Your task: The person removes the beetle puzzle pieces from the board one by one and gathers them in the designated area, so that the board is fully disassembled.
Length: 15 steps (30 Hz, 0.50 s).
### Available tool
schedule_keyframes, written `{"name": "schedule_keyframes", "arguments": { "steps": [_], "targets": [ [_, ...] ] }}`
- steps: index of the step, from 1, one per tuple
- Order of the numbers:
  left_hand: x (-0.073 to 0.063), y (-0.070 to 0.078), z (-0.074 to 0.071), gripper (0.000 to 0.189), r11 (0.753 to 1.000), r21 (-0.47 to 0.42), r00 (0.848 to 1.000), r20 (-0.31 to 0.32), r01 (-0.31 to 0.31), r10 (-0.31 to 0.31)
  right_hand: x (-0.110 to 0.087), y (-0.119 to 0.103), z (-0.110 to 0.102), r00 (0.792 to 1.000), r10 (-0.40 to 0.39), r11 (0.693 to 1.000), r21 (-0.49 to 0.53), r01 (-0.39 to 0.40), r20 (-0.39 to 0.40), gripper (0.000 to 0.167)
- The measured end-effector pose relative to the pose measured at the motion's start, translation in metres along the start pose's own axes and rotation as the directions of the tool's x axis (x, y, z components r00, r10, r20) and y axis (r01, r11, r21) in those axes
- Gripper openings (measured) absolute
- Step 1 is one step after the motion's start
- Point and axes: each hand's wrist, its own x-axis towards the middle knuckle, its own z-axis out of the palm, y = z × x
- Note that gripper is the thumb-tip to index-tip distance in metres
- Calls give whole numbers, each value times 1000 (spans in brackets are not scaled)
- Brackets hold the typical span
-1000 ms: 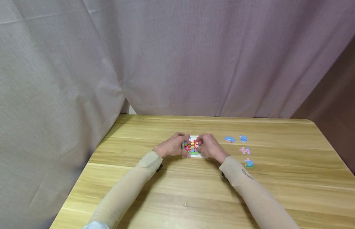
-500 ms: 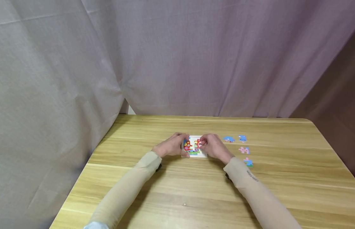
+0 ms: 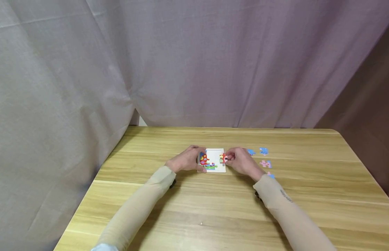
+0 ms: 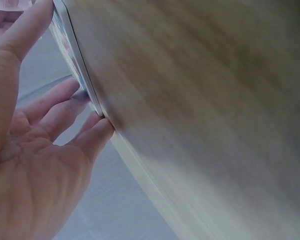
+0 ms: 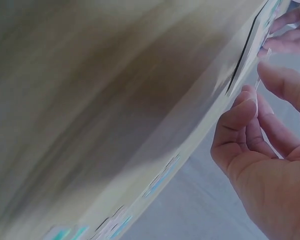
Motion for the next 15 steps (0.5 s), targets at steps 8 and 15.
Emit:
{"name": "schedule_keyframes", "arguments": {
  "steps": [8,15],
  "targets": [
    [-1,1,-1,82,1000,2,1000,2,3,-3,-15,12,-11,1000,6,1000,-5,-6,-10,21],
    [-2,2,-1,84,1000,-8,1000,11,-1,1,-26,26,-18,999,-27,999,-41,25,-41,17]
  ]
}}
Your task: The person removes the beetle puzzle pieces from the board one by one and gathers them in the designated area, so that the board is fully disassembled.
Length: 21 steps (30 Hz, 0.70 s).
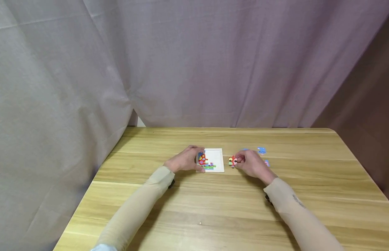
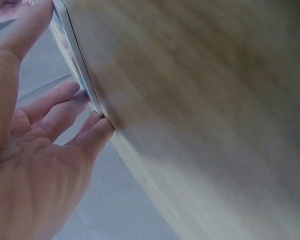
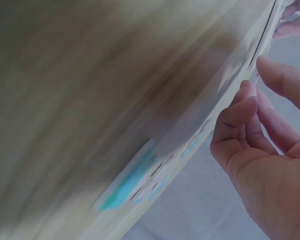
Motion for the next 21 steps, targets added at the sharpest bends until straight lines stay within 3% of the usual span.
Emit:
{"name": "schedule_keyframes", "arguments": {
  "steps": [21],
  "targets": [
    [1,-1,1,82,999,26,999,-13,-33,34,-24,28,-22,999,30,999,-33,-31,-30,17]
  ]
}}
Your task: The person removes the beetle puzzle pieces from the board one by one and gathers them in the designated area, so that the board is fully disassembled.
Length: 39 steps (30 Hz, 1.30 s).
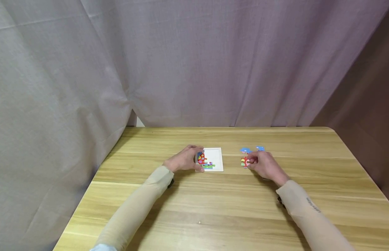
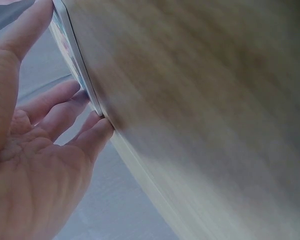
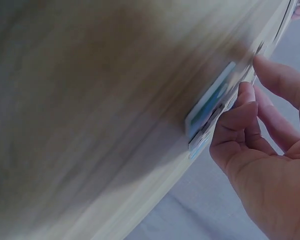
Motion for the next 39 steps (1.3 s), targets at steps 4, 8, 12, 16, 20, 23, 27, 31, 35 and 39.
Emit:
{"name": "schedule_keyframes", "arguments": {
  "steps": [4,8,12,16,20,23,27,31,35,39],
  "targets": [
    [0,0,0,82,1000,6,1000,-2,-5,5,0,3,-1,1000,14,1000,-18,-14,5,17],
    [1,-1,1,82,1000,17,1000,-4,-14,14,1,4,-2,1000,19,999,-35,-18,11,19],
    [2,-2,1,79,999,22,1000,-6,-26,26,2,3,-4,999,27,998,-52,-25,25,19],
    [1,-2,0,78,999,28,999,-9,-35,36,2,1,-6,998,50,997,-56,-48,45,19],
    [1,-1,0,80,999,38,1000,-9,-30,30,3,0,-5,997,62,997,-55,-59,50,19],
    [1,-1,1,80,999,37,1000,-3,-19,19,4,1,-5,997,61,997,-55,-58,48,19],
    [1,-1,1,79,999,31,1000,2,-14,14,4,1,-5,997,62,997,-52,-59,45,19],
    [2,-1,1,78,999,31,1000,-1,-13,13,4,0,-5,998,55,997,-50,-54,34,21],
    [1,-2,2,79,1000,19,1000,2,-7,7,3,-4,-5,998,62,997,-45,-60,30,25],
    [1,-2,2,78,1000,20,1000,5,-1,1,3,-11,-4,997,69,997,-43,-67,27,31]
  ]
}}
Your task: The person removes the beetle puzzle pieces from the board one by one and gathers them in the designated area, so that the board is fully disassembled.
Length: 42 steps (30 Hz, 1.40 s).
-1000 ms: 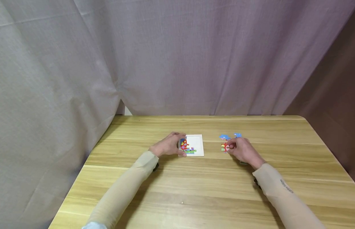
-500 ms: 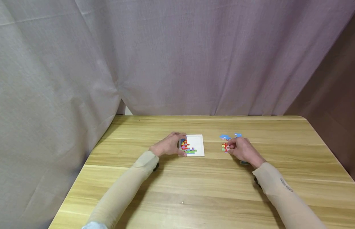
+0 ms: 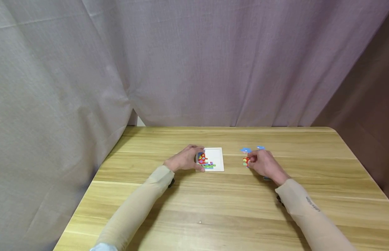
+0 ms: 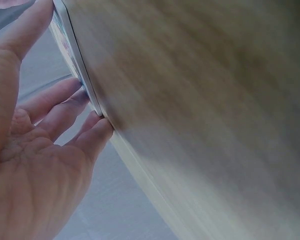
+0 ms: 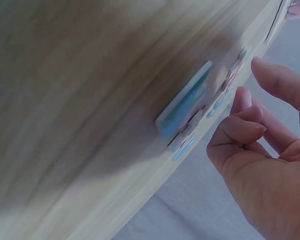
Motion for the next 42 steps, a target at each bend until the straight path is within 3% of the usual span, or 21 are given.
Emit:
{"name": "schedule_keyframes", "arguments": {
  "steps": [17,28,37,42],
  "targets": [
    [1,0,0,78,1000,-8,1000,2,5,-5,19,-41,19,994,-101,995,-4,101,-37,38],
    [1,-1,-1,78,1000,-1,1000,3,0,0,31,-65,43,990,-128,991,58,124,63,32],
    [1,0,-2,77,1000,-12,1000,9,-2,2,40,-79,61,980,-178,984,45,175,93,28],
    [2,-1,-2,76,1000,-2,1000,8,-13,13,45,-83,67,981,-155,988,12,155,120,28]
  ]
}}
